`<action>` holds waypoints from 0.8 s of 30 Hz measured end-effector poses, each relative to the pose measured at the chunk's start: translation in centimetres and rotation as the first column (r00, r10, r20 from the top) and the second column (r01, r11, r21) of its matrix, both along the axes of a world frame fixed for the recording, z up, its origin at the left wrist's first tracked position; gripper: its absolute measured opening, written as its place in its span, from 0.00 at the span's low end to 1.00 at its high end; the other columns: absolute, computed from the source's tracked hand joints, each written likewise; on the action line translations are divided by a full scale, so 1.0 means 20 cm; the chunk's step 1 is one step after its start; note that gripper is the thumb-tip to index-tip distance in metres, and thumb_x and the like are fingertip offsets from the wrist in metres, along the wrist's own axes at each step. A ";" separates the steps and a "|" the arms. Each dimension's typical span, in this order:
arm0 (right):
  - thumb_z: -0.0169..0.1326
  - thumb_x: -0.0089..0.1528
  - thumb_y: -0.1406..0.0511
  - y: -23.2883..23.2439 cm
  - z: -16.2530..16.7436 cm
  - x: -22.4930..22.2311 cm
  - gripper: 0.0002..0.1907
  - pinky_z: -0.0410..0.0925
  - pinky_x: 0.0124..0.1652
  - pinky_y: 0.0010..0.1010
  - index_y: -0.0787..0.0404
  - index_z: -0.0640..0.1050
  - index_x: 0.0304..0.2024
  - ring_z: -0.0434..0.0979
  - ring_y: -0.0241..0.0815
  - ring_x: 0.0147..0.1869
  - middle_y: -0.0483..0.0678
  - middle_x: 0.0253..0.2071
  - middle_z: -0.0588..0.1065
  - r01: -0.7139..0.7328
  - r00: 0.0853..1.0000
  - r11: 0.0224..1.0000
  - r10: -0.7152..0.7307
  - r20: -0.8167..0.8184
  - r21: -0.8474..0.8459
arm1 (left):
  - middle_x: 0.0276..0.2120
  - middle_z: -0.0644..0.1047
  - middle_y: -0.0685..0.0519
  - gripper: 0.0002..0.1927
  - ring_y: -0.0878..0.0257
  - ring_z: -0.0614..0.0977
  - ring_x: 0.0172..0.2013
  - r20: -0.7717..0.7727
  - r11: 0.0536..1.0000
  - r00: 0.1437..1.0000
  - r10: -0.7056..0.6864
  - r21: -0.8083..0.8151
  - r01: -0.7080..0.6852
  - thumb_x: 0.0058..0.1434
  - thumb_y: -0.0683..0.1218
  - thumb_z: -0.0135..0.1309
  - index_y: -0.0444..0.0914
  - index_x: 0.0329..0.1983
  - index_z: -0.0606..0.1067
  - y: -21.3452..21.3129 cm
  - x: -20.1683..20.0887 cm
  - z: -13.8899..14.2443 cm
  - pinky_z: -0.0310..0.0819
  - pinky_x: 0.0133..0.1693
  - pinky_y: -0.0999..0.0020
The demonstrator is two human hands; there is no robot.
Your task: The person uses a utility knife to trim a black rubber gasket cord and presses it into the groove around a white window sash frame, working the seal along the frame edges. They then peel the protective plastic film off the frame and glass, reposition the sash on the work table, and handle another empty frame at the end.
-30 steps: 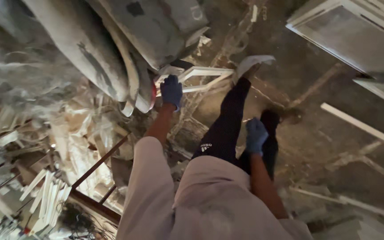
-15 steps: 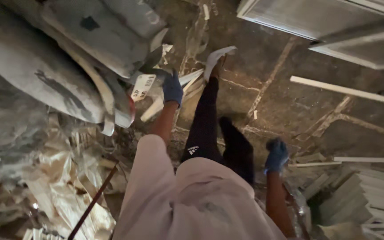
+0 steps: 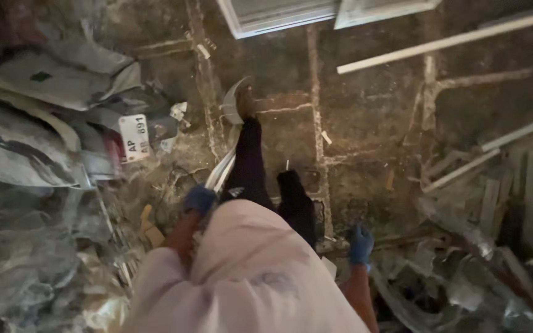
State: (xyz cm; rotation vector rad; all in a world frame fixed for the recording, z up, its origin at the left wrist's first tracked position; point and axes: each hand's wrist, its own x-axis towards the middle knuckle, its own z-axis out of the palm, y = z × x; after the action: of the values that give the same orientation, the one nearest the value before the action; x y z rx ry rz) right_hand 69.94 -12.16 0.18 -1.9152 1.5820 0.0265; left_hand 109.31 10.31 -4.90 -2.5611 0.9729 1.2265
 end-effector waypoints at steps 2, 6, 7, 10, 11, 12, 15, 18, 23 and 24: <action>0.54 0.67 0.60 0.09 0.02 -0.36 0.12 0.68 0.35 0.36 0.60 0.82 0.37 0.75 0.44 0.33 0.50 0.31 0.78 0.134 0.990 0.990 -0.132 0.045 -0.039 | 0.43 0.82 0.42 0.12 0.42 0.84 0.45 0.151 0.873 0.860 -0.488 0.068 0.484 0.61 0.50 0.50 0.44 0.38 0.84 0.01 -0.11 0.15 0.78 0.48 0.47; 0.53 0.67 0.61 0.54 0.00 -0.90 0.11 0.68 0.37 0.37 0.59 0.83 0.43 0.74 0.46 0.36 0.49 0.34 0.79 0.747 0.618 0.654 -0.750 0.235 0.121 | 0.35 0.83 0.38 0.17 0.43 0.84 0.35 -0.002 0.985 0.996 0.093 0.148 -0.092 0.57 0.53 0.60 0.35 0.38 0.84 -0.31 -0.29 0.36 0.77 0.36 0.46; 0.53 0.67 0.61 0.68 0.01 -0.99 0.11 0.68 0.38 0.38 0.59 0.83 0.45 0.74 0.46 0.37 0.49 0.35 0.79 0.804 0.558 0.590 -0.792 0.249 0.074 | 0.31 0.83 0.36 0.17 0.45 0.85 0.30 -0.070 0.890 0.930 0.361 0.323 -0.321 0.58 0.51 0.61 0.31 0.39 0.84 -0.41 -0.37 0.37 0.79 0.32 0.45; 0.50 0.65 0.64 1.03 0.04 -1.12 0.14 0.69 0.41 0.38 0.56 0.84 0.49 0.76 0.48 0.40 0.48 0.39 0.80 0.373 0.821 0.775 -0.532 -0.208 -0.510 | 0.25 0.83 0.43 0.30 0.56 0.86 0.24 -0.171 0.973 0.969 -0.179 0.113 0.200 0.56 0.62 0.63 0.28 0.37 0.81 -0.66 -0.64 0.39 0.79 0.28 0.55; 0.52 0.65 0.62 1.13 0.04 -1.15 0.13 0.69 0.41 0.36 0.58 0.84 0.45 0.77 0.44 0.39 0.47 0.37 0.81 0.701 0.674 0.630 -0.738 0.023 -0.334 | 0.25 0.83 0.44 0.32 0.60 0.86 0.24 -0.125 0.932 0.930 -0.346 0.068 0.356 0.55 0.64 0.65 0.28 0.36 0.81 -0.77 -0.75 0.37 0.80 0.28 0.58; 0.53 0.66 0.60 1.19 0.07 -1.15 0.13 0.69 0.40 0.33 0.60 0.85 0.41 0.78 0.40 0.39 0.47 0.36 0.82 0.907 0.422 0.413 -0.880 0.219 -0.089 | 0.26 0.83 0.43 0.31 0.57 0.86 0.26 -0.106 0.887 0.887 -0.450 0.059 0.458 0.56 0.65 0.64 0.29 0.37 0.81 -0.84 -0.86 0.35 0.80 0.29 0.56; 0.54 0.66 0.58 1.31 0.15 -1.09 0.16 0.69 0.37 0.35 0.64 0.84 0.37 0.77 0.41 0.35 0.50 0.32 0.81 0.882 -0.326 -0.176 -0.898 0.297 0.436 | 0.28 0.82 0.40 0.30 0.49 0.84 0.29 -0.106 0.726 0.728 -0.677 0.065 0.685 0.59 0.67 0.60 0.33 0.37 0.82 -1.00 -1.26 0.33 0.78 0.33 0.52; 0.55 0.67 0.59 1.31 0.19 -1.14 0.18 0.69 0.37 0.38 0.70 0.83 0.37 0.74 0.46 0.36 0.57 0.33 0.79 0.844 -0.472 -0.354 -0.847 0.244 0.403 | 0.31 0.82 0.36 0.30 0.41 0.83 0.34 -0.013 0.423 0.424 -0.905 -0.100 0.900 0.61 0.69 0.56 0.37 0.39 0.82 -1.02 -1.65 0.36 0.77 0.35 0.50; 0.52 0.65 0.57 1.12 0.23 -1.42 0.20 0.72 0.46 0.35 0.65 0.81 0.50 0.81 0.44 0.44 0.53 0.45 0.82 0.948 -0.204 -0.075 -0.890 0.407 0.310 | 0.31 0.81 0.41 0.25 0.41 0.84 0.33 0.164 -0.131 -0.098 -0.982 -0.205 0.970 0.64 0.67 0.52 0.47 0.54 0.75 -1.08 -2.27 0.73 0.77 0.34 0.46; 0.52 0.67 0.56 1.08 0.24 -1.49 0.21 0.72 0.48 0.37 0.66 0.82 0.50 0.81 0.48 0.46 0.56 0.45 0.82 0.951 -0.098 0.007 -0.942 0.322 0.310 | 0.31 0.81 0.43 0.24 0.42 0.84 0.33 0.208 -0.197 -0.146 -0.967 -0.253 0.947 0.64 0.67 0.52 0.49 0.54 0.75 -1.10 -2.39 0.84 0.78 0.35 0.48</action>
State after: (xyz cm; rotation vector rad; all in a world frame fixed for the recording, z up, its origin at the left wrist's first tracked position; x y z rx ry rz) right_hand 40.23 9.34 5.08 -0.1834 2.1828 -1.0182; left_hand 61.50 -11.79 11.91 -0.8177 2.5577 0.4976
